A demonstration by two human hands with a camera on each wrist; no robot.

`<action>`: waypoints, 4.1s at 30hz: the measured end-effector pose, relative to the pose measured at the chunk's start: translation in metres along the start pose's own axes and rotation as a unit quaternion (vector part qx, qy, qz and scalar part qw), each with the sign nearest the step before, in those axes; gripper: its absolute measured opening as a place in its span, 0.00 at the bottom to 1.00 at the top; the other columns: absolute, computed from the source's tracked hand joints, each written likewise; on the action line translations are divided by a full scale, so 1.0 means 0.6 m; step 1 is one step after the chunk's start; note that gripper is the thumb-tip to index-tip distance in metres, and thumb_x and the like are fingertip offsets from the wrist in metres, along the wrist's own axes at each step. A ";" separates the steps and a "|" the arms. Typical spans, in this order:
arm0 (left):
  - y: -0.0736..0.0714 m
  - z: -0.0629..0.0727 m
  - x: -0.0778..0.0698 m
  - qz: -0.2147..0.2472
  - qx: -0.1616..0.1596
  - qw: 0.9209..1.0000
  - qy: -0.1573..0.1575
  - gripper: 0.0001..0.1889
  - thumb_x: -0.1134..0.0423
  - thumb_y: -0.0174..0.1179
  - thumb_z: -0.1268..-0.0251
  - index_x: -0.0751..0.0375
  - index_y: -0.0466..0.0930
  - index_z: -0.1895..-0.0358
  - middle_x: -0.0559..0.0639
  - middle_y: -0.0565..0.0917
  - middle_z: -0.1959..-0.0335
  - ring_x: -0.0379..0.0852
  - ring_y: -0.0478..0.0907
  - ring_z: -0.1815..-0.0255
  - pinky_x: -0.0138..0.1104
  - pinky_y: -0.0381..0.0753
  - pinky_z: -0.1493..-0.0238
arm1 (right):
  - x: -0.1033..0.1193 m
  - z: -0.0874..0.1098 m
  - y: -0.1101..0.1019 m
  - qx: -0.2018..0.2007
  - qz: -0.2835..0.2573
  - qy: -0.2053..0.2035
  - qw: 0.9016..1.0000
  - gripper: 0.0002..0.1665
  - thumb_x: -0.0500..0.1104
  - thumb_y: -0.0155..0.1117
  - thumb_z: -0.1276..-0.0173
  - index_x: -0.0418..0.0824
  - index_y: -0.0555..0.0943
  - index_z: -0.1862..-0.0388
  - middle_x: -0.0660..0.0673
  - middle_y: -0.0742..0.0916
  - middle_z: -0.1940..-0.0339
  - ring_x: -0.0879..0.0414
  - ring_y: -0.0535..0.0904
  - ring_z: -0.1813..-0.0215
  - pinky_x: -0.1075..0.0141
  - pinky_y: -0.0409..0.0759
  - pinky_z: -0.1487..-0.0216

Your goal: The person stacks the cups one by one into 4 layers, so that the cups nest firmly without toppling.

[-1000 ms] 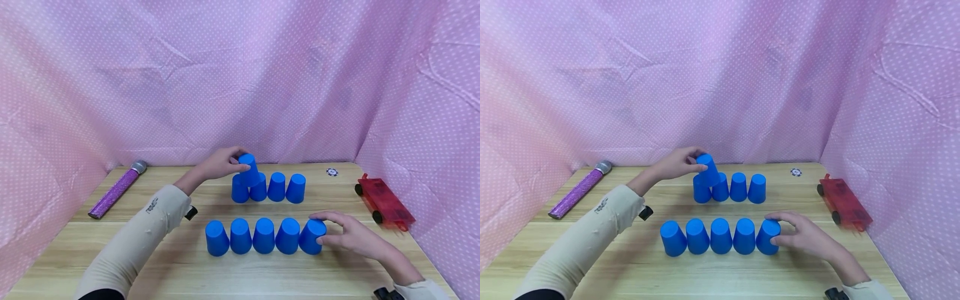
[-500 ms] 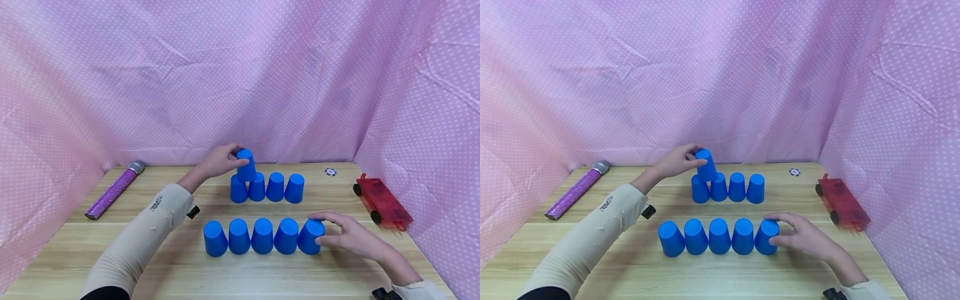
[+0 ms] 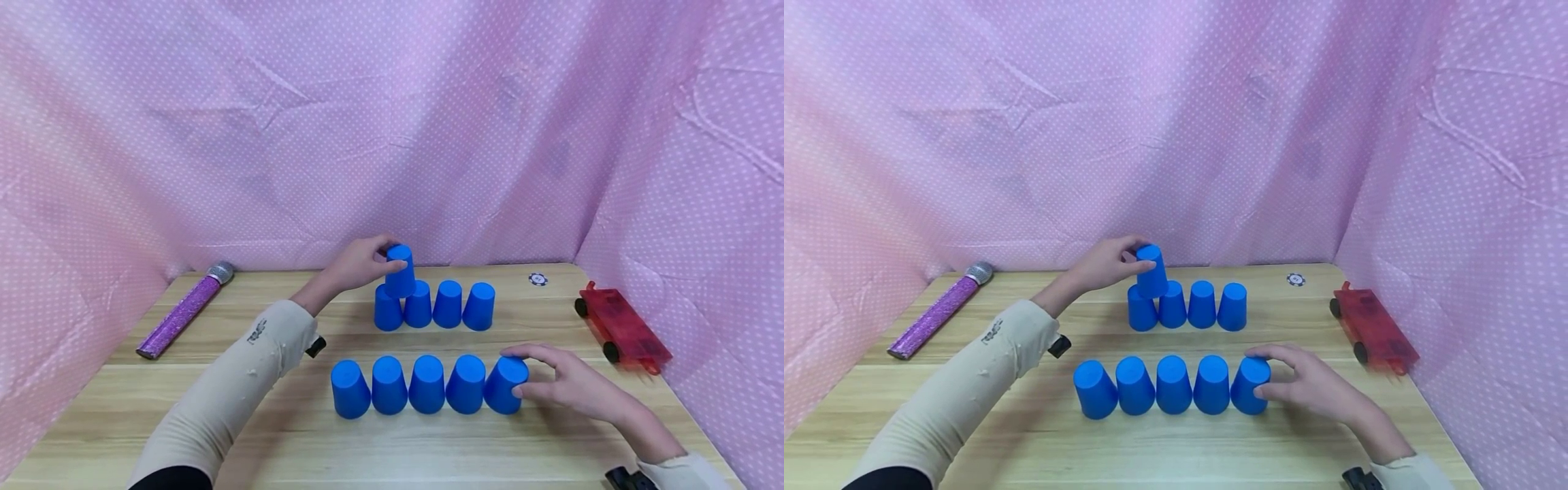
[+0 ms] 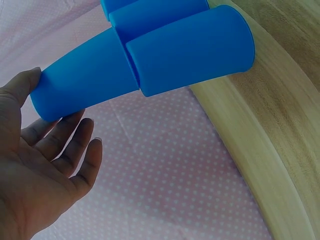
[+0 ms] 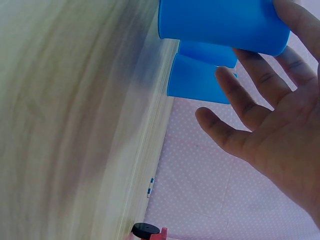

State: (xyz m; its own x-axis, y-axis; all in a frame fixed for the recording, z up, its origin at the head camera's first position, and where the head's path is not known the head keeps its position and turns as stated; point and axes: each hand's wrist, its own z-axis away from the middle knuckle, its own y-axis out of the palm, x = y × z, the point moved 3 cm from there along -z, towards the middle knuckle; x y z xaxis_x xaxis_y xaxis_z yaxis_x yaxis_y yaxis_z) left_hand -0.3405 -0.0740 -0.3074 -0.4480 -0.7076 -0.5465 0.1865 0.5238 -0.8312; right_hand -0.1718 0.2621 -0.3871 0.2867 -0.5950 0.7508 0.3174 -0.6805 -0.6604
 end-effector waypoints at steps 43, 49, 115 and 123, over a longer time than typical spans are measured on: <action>-0.003 0.011 0.003 0.014 0.000 1.000 0.002 0.38 0.38 0.63 0.36 0.48 0.66 0.26 0.53 0.77 0.34 0.53 0.73 0.32 0.51 0.81 0.39 | 0.000 0.001 0.002 -0.001 0.002 0.023 1.000 0.31 0.56 0.72 0.37 0.52 0.78 0.36 0.45 0.83 0.36 0.34 0.73 0.31 0.30 0.72 0.40; -0.005 0.019 0.012 0.006 -0.011 1.000 0.009 0.38 0.38 0.62 0.35 0.49 0.64 0.25 0.52 0.76 0.32 0.53 0.72 0.30 0.52 0.79 0.37 | 0.000 0.001 0.002 0.005 0.001 0.028 1.000 0.33 0.56 0.72 0.37 0.47 0.78 0.34 0.44 0.82 0.35 0.34 0.73 0.31 0.29 0.71 0.40; 0.076 0.297 0.089 0.086 0.095 0.992 0.000 0.28 0.42 0.68 0.39 0.38 0.76 0.36 0.33 0.79 0.41 0.41 0.76 0.39 0.37 0.80 0.45 | 0.004 0.002 0.000 0.001 0.010 0.029 1.000 0.32 0.56 0.71 0.35 0.48 0.77 0.34 0.43 0.82 0.34 0.33 0.72 0.30 0.28 0.70 0.40; 0.077 0.296 0.089 0.094 0.096 0.991 -0.005 0.27 0.42 0.67 0.38 0.38 0.76 0.36 0.33 0.80 0.41 0.42 0.75 0.39 0.37 0.79 0.45 | 0.010 0.000 -0.018 -0.037 0.045 0.014 0.998 0.32 0.57 0.71 0.35 0.51 0.77 0.34 0.44 0.83 0.35 0.35 0.75 0.32 0.32 0.75 0.41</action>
State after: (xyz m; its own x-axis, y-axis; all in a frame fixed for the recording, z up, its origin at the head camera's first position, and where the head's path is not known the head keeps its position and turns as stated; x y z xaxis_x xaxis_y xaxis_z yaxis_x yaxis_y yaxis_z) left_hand -0.2007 -0.1721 -0.3933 -0.3802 -0.6112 -0.6942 0.4298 0.5478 -0.7177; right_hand -0.1735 0.2658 -0.3755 0.2846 -0.6665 0.6890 0.2230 -0.6530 -0.7238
